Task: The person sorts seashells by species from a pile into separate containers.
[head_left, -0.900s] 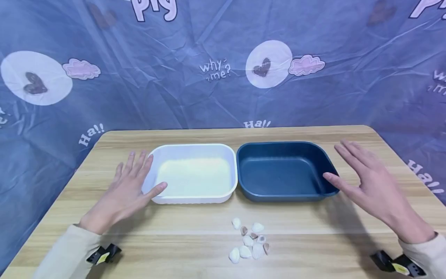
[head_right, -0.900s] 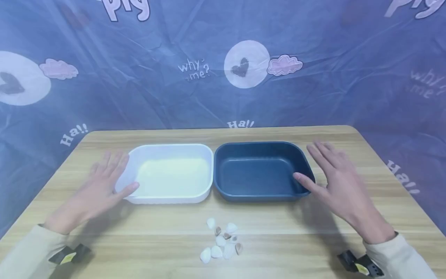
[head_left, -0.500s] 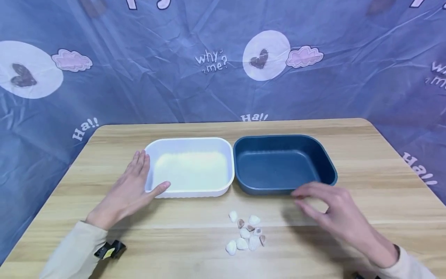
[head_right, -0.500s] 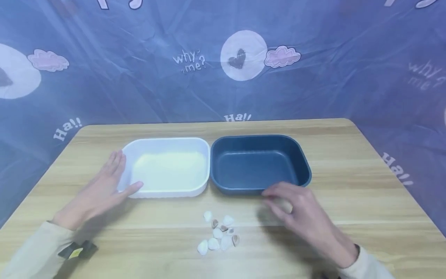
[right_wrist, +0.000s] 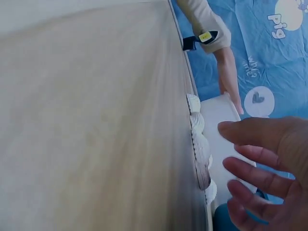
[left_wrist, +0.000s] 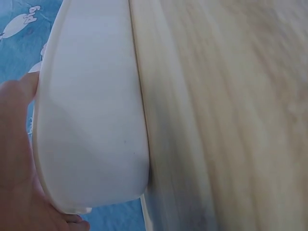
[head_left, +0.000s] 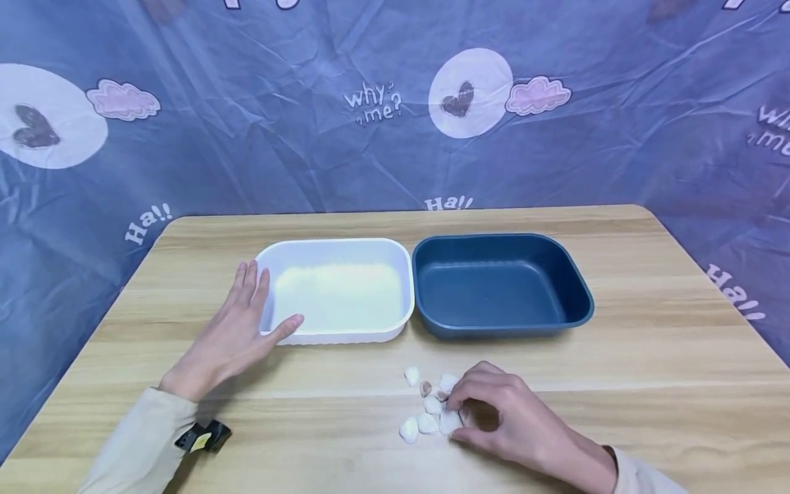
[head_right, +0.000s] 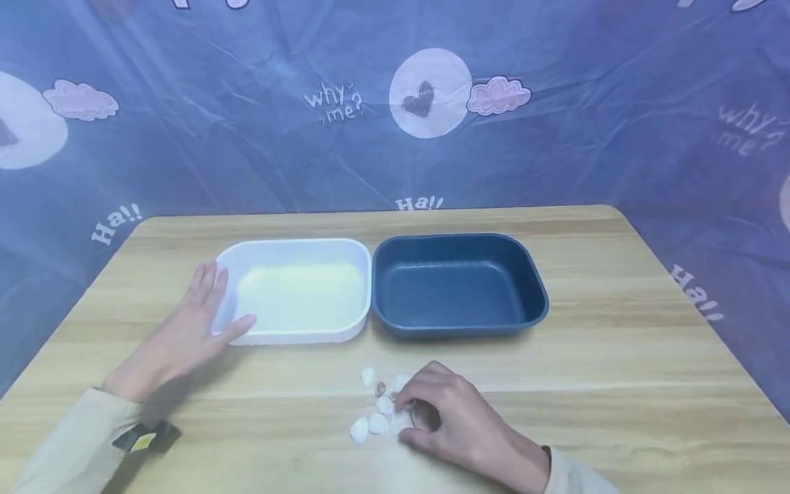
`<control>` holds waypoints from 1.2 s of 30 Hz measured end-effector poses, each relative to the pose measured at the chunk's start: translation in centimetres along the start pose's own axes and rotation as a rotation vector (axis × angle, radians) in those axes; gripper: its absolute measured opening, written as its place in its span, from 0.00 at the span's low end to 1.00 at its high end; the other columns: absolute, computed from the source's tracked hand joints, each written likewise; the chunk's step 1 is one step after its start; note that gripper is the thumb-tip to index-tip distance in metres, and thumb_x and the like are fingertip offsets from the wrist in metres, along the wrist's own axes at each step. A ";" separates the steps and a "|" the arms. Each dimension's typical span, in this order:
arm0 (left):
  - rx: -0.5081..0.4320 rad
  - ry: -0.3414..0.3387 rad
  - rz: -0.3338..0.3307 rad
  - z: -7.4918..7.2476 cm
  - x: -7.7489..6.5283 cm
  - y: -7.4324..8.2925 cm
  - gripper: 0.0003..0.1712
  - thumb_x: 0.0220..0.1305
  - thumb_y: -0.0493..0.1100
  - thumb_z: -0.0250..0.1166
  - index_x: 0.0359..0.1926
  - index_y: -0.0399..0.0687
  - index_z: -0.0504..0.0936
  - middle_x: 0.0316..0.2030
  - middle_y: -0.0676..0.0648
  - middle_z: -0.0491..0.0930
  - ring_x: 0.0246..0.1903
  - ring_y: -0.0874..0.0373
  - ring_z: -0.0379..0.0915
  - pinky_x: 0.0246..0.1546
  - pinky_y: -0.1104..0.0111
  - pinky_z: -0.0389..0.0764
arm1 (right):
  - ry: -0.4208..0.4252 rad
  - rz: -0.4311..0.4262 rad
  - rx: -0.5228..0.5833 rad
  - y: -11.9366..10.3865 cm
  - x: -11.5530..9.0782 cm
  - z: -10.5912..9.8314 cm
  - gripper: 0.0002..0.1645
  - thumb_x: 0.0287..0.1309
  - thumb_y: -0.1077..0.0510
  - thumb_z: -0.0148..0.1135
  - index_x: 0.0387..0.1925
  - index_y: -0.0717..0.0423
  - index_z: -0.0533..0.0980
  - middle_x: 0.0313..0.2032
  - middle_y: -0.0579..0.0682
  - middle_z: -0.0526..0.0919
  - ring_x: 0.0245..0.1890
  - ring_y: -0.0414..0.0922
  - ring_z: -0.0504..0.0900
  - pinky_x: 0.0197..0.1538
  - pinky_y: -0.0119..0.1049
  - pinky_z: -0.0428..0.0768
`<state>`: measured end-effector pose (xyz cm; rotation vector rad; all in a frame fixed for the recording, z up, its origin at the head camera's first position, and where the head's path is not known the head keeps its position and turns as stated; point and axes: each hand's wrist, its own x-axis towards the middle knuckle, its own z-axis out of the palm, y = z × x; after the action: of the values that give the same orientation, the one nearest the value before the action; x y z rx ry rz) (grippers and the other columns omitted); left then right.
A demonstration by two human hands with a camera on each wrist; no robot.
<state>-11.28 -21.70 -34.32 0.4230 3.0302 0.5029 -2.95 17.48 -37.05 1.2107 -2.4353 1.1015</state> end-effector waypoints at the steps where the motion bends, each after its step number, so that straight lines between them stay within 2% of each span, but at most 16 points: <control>1: -0.005 -0.003 -0.001 0.0 0.0 0.0 0.57 0.67 0.71 0.46 0.74 0.33 0.33 0.72 0.37 0.20 0.72 0.44 0.14 0.70 0.43 0.39 | 0.005 0.007 -0.017 -0.1 0.0 0.1 0.23 0.35 0.59 0.81 0.37 0.44 0.80 0.37 0.36 0.82 0.39 0.35 0.76 0.45 0.18 0.72; 10: -0.024 -0.013 -0.017 -0.2 0.1 -0.1 0.57 0.66 0.72 0.46 0.74 0.37 0.32 0.72 0.39 0.19 0.72 0.47 0.13 0.70 0.43 0.38 | -0.038 0.085 -0.181 -0.9 0.3 0.6 0.23 0.31 0.57 0.81 0.35 0.43 0.80 0.30 0.32 0.77 0.33 0.31 0.69 0.36 0.16 0.68; 14: -0.027 -0.008 -0.013 -0.2 0.1 0.0 0.57 0.66 0.72 0.46 0.74 0.37 0.32 0.73 0.38 0.20 0.72 0.46 0.14 0.71 0.44 0.38 | -0.046 0.114 -0.209 -1.1 0.2 0.7 0.24 0.31 0.57 0.81 0.36 0.43 0.81 0.31 0.31 0.77 0.33 0.31 0.69 0.35 0.18 0.69; 20: -0.026 -0.016 -0.012 -0.3 0.1 0.2 0.57 0.67 0.71 0.46 0.74 0.36 0.32 0.73 0.37 0.20 0.72 0.45 0.14 0.71 0.44 0.38 | -0.042 0.146 -0.184 -1.0 0.0 1.0 0.24 0.31 0.58 0.80 0.36 0.42 0.81 0.32 0.31 0.76 0.32 0.31 0.70 0.34 0.17 0.69; 26: -0.021 -0.020 -0.016 -0.1 0.0 0.1 0.57 0.67 0.71 0.46 0.74 0.37 0.32 0.72 0.38 0.20 0.72 0.45 0.13 0.70 0.43 0.38 | -0.046 0.121 -0.101 -0.7 -0.1 1.2 0.21 0.35 0.61 0.79 0.36 0.45 0.81 0.33 0.34 0.79 0.33 0.32 0.71 0.35 0.15 0.69; 31: -0.022 -0.023 -0.018 0.0 0.0 -0.1 0.57 0.67 0.72 0.46 0.74 0.37 0.32 0.72 0.38 0.19 0.72 0.45 0.13 0.70 0.43 0.38 | -0.076 0.078 -0.074 -0.3 -0.3 1.2 0.15 0.42 0.56 0.78 0.35 0.46 0.83 0.38 0.38 0.83 0.35 0.32 0.72 0.36 0.14 0.68; 36: -0.016 -0.016 -0.016 -0.2 0.1 0.0 0.56 0.67 0.72 0.46 0.75 0.37 0.34 0.73 0.38 0.20 0.72 0.43 0.15 0.70 0.42 0.40 | -0.137 0.033 -0.080 0.2 -0.4 0.6 0.18 0.43 0.52 0.77 0.39 0.44 0.82 0.40 0.36 0.81 0.38 0.33 0.71 0.40 0.15 0.68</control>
<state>-11.36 -21.74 -34.17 0.3999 3.0095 0.5195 -2.74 17.40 -37.80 1.2640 -2.5832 0.9480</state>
